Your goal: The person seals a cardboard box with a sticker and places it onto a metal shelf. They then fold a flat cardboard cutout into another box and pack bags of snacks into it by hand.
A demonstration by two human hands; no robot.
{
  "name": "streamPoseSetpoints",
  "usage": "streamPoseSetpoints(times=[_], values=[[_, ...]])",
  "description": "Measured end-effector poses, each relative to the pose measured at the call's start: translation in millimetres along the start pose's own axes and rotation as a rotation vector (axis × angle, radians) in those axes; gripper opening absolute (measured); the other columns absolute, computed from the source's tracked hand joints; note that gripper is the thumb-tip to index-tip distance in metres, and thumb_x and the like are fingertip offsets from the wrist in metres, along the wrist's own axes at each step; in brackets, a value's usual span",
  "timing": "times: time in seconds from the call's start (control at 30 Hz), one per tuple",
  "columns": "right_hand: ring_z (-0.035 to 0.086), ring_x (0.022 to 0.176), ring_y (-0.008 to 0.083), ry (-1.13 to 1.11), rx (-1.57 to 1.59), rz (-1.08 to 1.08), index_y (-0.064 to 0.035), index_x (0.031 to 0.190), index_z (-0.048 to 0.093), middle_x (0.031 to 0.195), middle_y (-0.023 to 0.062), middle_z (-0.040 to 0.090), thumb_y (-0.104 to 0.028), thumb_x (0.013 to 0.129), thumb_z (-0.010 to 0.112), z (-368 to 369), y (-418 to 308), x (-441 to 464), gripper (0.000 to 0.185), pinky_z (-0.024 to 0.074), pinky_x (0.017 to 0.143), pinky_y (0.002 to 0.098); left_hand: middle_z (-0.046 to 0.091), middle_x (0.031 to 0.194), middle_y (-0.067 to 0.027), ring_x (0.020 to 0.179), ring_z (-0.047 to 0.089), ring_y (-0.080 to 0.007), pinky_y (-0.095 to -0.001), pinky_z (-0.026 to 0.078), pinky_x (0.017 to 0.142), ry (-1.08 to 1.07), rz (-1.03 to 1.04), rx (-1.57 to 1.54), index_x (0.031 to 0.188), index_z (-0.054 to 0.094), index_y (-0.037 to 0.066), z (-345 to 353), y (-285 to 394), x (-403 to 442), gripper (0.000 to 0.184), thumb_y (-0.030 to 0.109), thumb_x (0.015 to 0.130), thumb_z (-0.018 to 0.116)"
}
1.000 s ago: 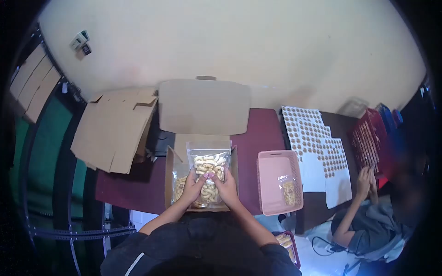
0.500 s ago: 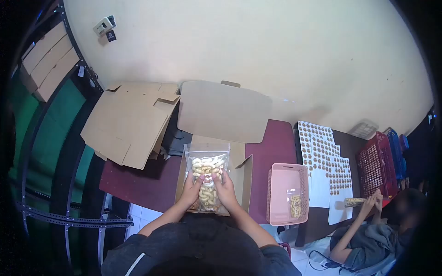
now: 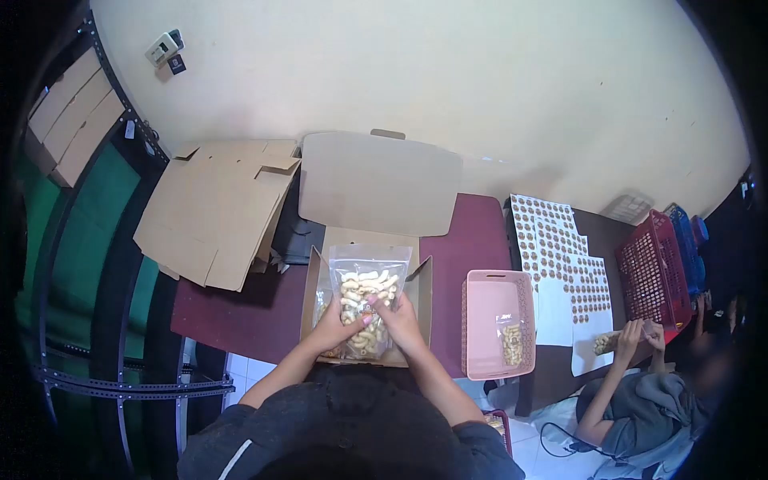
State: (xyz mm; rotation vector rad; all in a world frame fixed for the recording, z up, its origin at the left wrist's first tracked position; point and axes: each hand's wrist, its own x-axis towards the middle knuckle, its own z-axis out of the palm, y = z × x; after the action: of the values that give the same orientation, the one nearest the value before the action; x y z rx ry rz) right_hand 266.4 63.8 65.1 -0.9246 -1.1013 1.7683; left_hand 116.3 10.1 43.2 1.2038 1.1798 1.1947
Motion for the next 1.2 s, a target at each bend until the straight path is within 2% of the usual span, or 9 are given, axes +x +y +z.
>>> streamPoseSetpoints(times=[0.13, 0.2, 0.27, 0.53, 0.6, 0.8, 0.87, 1.03, 1.2], values=[[0.059, 0.095, 0.0153, -0.043, -0.106, -0.026, 0.0039, 0.114, 0.051, 0.105, 0.0109, 0.061, -0.01, 0.08, 0.071, 6.0, -17.0, -4.7, 0.042, 0.0475, 0.083, 0.0285, 0.043, 0.128, -0.0149, 0.116, 0.045, -0.0202, -0.0335, 0.036, 0.098, -0.01, -0.076, -0.142, 0.139, 0.013, -0.001, 1.7, 16.1, 0.6, 0.086, 0.017, 0.079, 0.072], [0.059, 0.094, 0.015, -0.054, -0.088, -0.006, 0.0038, 0.113, 0.051, 0.104, 0.0107, 0.062, -0.009, 0.081, 0.07, 4.7, -13.1, -3.5, 0.039, 0.0474, 0.082, 0.0284, 0.042, 0.128, -0.0156, 0.118, 0.043, -0.0207, -0.0333, 0.036, 0.099, -0.009, -0.029, -0.034, 0.14, 0.01, -0.001, 1.3, 16.5, 0.6, 0.089, 0.016, 0.078, 0.072], [0.059, 0.093, 0.0145, 0.032, -0.095, 0.007, 0.0037, 0.112, 0.052, 0.104, 0.0102, 0.062, -0.008, 0.082, 0.068, 7.7, -7.7, -4.8, 0.036, 0.0476, 0.082, 0.0286, 0.046, 0.125, -0.0177, 0.118, 0.045, -0.0237, -0.0345, 0.036, 0.098, -0.008, 0.102, 0.102, 0.137, 0.019, 0.0, -0.5, 7.1, 1.9, 0.079, 0.019, 0.079, 0.07], [0.06, 0.092, 0.0146, -0.054, -0.098, -0.055, 0.0031, 0.112, 0.052, 0.104, 0.0097, 0.062, -0.007, 0.08, 0.07, 3.9, -12.2, -4.1, 0.039, 0.0478, 0.081, 0.0278, 0.046, 0.124, -0.0179, 0.117, 0.044, -0.0232, -0.0342, 0.035, 0.099, 0.061, -0.012, -0.19, 0.136, 0.02, -0.002, 6.0, 6.9, -2.7, 0.077, 0.017, 0.079, 0.069], [0.058, 0.098, 0.0151, -0.058, -0.147, 0.037, 0.0038, 0.114, 0.05, 0.106, 0.0115, 0.061, -0.01, 0.078, 0.073, 6.0, -20.0, -6.2, 0.045, 0.0471, 0.084, 0.0295, 0.045, 0.124, -0.0185, 0.117, 0.044, -0.0238, -0.0343, 0.035, 0.099, 0.029, 0.038, -0.019, 0.136, 0.018, -0.002, 8.0, 6.2, -4.0, 0.077, 0.016, 0.08, 0.068], [0.058, 0.097, 0.0156, 0.084, -0.153, -0.073, 0.0031, 0.116, 0.048, 0.107, 0.0105, 0.061, -0.014, 0.084, 0.068, 9.9, -2.4, -7.0, 0.041, 0.0455, 0.085, 0.0286, 0.046, 0.124, -0.019, 0.116, 0.045, -0.0247, -0.0346, 0.035, 0.099, 0.004, 0.123, 0.147, 0.137, 0.018, -0.003, 7.0, 0.6, -3.2, 0.078, 0.018, 0.08, 0.067], [0.054, 0.103, 0.0163, 0.046, -0.089, -0.055, 0.0035, 0.121, 0.044, 0.114, 0.0117, 0.057, -0.018, 0.086, 0.066, 7.0, -4.3, -3.7, 0.047, 0.0426, 0.09, 0.0307, 0.048, 0.123, -0.0183, 0.114, 0.047, -0.0233, -0.0332, 0.037, 0.098, 0.127, 0.001, -0.163, 0.137, 0.02, -0.003, 11.0, -6.2, -3.6, 0.076, 0.02, 0.082, 0.068], [0.049, 0.112, 0.019, -0.074, -0.161, -0.189, 0.0058, 0.129, 0.036, 0.122, 0.0138, 0.051, -0.009, 0.08, 0.071, 12.4, -2.5, -9.9, 0.062, 0.0372, 0.097, 0.0308, 0.052, 0.12, -0.0135, 0.11, 0.05, -0.0176, -0.0304, 0.04, 0.094, 0.248, 0.064, -0.148, 0.129, 0.036, -0.004, 9.8, 2.8, -3.8, 0.052, 0.016, 0.089, 0.06], [0.049, 0.111, 0.017, -0.057, -0.165, -0.216, 0.0051, 0.129, 0.037, 0.12, 0.0126, 0.052, -0.008, 0.085, 0.065, 15.4, 0.6, -11.8, 0.054, 0.0366, 0.097, 0.0299, 0.054, 0.118, -0.0134, 0.108, 0.051, -0.0175, -0.0305, 0.04, 0.093, 0.279, 0.091, -0.196, 0.128, 0.038, -0.004, 12.8, -0.9, -6.3, 0.049, 0.02, 0.09, 0.059]])
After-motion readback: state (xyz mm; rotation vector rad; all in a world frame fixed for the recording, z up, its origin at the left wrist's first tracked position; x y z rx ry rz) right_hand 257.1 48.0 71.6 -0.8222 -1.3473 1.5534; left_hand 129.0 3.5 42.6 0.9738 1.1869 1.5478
